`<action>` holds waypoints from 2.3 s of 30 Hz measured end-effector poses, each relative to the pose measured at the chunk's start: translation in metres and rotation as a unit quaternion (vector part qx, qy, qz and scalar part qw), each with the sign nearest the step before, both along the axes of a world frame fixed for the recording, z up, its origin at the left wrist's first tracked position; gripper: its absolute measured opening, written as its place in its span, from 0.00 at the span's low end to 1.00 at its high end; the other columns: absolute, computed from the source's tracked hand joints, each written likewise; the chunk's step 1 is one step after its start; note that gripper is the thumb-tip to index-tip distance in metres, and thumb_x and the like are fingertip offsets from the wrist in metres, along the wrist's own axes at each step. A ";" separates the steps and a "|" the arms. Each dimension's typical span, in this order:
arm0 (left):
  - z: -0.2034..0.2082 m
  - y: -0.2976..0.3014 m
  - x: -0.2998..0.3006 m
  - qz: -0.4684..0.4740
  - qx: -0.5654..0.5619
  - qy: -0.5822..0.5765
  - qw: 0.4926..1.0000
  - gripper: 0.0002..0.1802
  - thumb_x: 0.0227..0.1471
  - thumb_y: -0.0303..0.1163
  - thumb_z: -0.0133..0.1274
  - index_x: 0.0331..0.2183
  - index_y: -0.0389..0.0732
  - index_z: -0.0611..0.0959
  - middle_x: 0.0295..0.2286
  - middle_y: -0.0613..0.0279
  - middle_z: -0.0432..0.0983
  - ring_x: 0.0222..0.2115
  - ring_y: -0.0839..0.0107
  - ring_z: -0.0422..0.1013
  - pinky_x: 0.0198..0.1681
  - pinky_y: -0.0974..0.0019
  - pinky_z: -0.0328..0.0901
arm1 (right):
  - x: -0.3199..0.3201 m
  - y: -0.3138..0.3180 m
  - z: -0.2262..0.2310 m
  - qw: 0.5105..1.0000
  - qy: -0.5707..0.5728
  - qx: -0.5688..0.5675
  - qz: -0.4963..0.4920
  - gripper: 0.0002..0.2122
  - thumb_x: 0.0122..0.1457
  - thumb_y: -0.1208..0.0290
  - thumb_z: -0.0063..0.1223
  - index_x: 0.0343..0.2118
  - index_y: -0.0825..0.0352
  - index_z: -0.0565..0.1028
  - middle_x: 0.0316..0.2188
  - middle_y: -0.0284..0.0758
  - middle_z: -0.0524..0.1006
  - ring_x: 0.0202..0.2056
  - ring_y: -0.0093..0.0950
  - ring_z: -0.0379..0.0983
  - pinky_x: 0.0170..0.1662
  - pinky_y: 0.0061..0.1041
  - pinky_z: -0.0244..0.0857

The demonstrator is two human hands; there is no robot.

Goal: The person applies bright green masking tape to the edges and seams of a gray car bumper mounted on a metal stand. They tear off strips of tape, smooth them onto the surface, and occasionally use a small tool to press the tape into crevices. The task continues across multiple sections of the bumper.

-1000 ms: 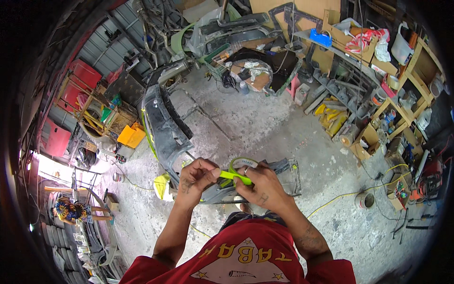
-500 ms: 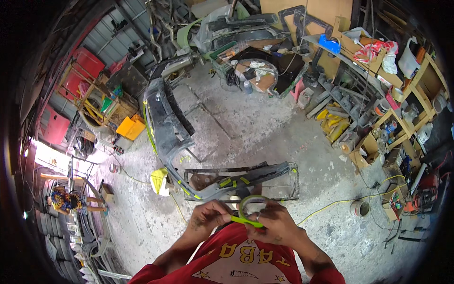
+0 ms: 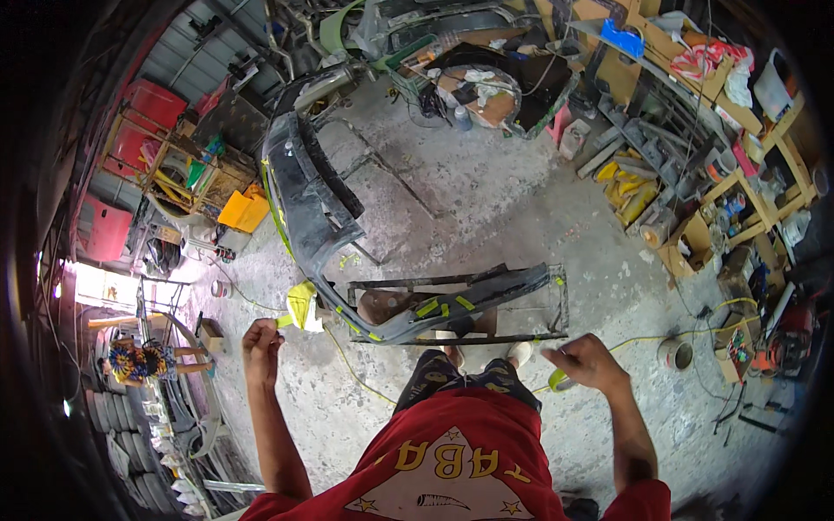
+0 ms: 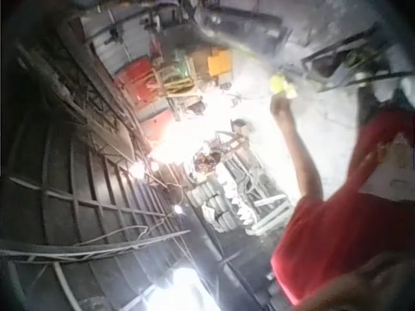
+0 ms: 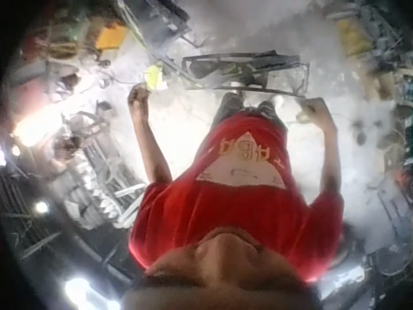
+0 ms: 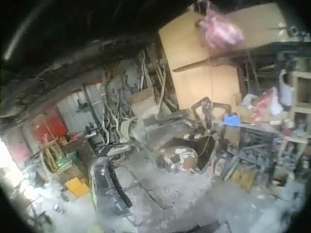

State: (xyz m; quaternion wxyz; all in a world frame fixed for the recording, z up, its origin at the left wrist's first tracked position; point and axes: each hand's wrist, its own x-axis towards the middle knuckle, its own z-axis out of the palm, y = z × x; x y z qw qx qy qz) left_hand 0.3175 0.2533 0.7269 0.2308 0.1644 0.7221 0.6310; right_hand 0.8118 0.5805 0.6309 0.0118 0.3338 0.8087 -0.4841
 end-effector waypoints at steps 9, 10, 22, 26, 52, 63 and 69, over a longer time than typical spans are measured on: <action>-0.181 0.149 -0.037 -0.288 -0.166 -0.180 0.926 0.08 0.57 0.31 0.62 0.37 0.37 0.83 0.25 0.69 0.74 0.25 0.79 0.71 0.33 0.72 0.70 | -0.141 -0.085 -0.140 0.956 0.138 -0.254 -0.053 0.23 0.63 0.57 0.62 0.55 0.65 0.73 0.34 0.35 0.80 0.38 0.24 0.77 0.44 0.27 0.69; -0.201 0.161 -0.041 -0.300 -0.178 -0.189 0.918 0.08 0.57 0.31 0.62 0.37 0.37 0.83 0.25 0.69 0.74 0.25 0.79 0.71 0.33 0.72 0.70 | -0.158 -0.093 -0.134 0.962 0.086 -0.256 -0.046 0.29 0.62 0.54 0.62 0.62 0.63 0.69 0.34 0.36 0.81 0.38 0.26 0.78 0.48 0.28 0.68; -0.344 0.258 -0.038 -0.493 -0.261 -0.295 0.776 0.09 0.55 0.35 0.64 0.33 0.41 0.84 0.26 0.72 0.74 0.24 0.81 0.69 0.31 0.74 0.70 | -0.247 -0.147 -0.162 0.979 -0.094 -0.163 -0.082 0.57 0.56 0.41 0.62 0.73 0.67 0.34 0.36 0.40 0.84 0.39 0.43 0.82 0.56 0.34 0.65; -0.356 0.260 -0.035 -0.517 -0.296 -0.313 0.740 0.09 0.55 0.36 0.65 0.34 0.42 0.84 0.26 0.74 0.75 0.23 0.82 0.68 0.32 0.74 0.70 | -0.267 -0.142 -0.171 0.967 -0.070 -0.208 -0.128 0.59 0.52 0.46 0.69 0.74 0.64 0.35 0.36 0.43 0.80 0.39 0.44 0.78 0.49 0.35 0.70; -0.389 0.267 -0.045 -0.570 -0.326 -0.390 0.645 0.07 0.54 0.29 0.65 0.35 0.42 0.83 0.26 0.72 0.77 0.23 0.82 0.67 0.28 0.72 0.64 | -0.313 -0.120 -0.183 0.966 -0.190 -0.166 -0.057 0.60 0.52 0.48 0.66 0.73 0.63 0.29 0.38 0.59 0.81 0.44 0.55 0.78 0.54 0.47 0.67; -0.394 0.265 -0.042 -0.559 -0.316 -0.404 0.651 0.06 0.53 0.29 0.66 0.31 0.42 0.83 0.24 0.72 0.75 0.20 0.82 0.65 0.25 0.71 0.61 | -0.310 -0.120 -0.188 0.968 -0.170 -0.169 -0.069 0.59 0.51 0.48 0.67 0.73 0.64 0.33 0.35 0.59 0.81 0.42 0.54 0.79 0.50 0.46 0.69; -0.397 0.264 -0.042 -0.557 -0.313 -0.408 0.652 0.07 0.53 0.30 0.66 0.30 0.42 0.83 0.23 0.72 0.74 0.20 0.81 0.65 0.24 0.71 0.61 | -0.309 -0.122 -0.188 0.971 -0.161 -0.160 -0.075 0.58 0.51 0.48 0.67 0.73 0.63 0.34 0.35 0.59 0.81 0.43 0.54 0.79 0.50 0.46 0.69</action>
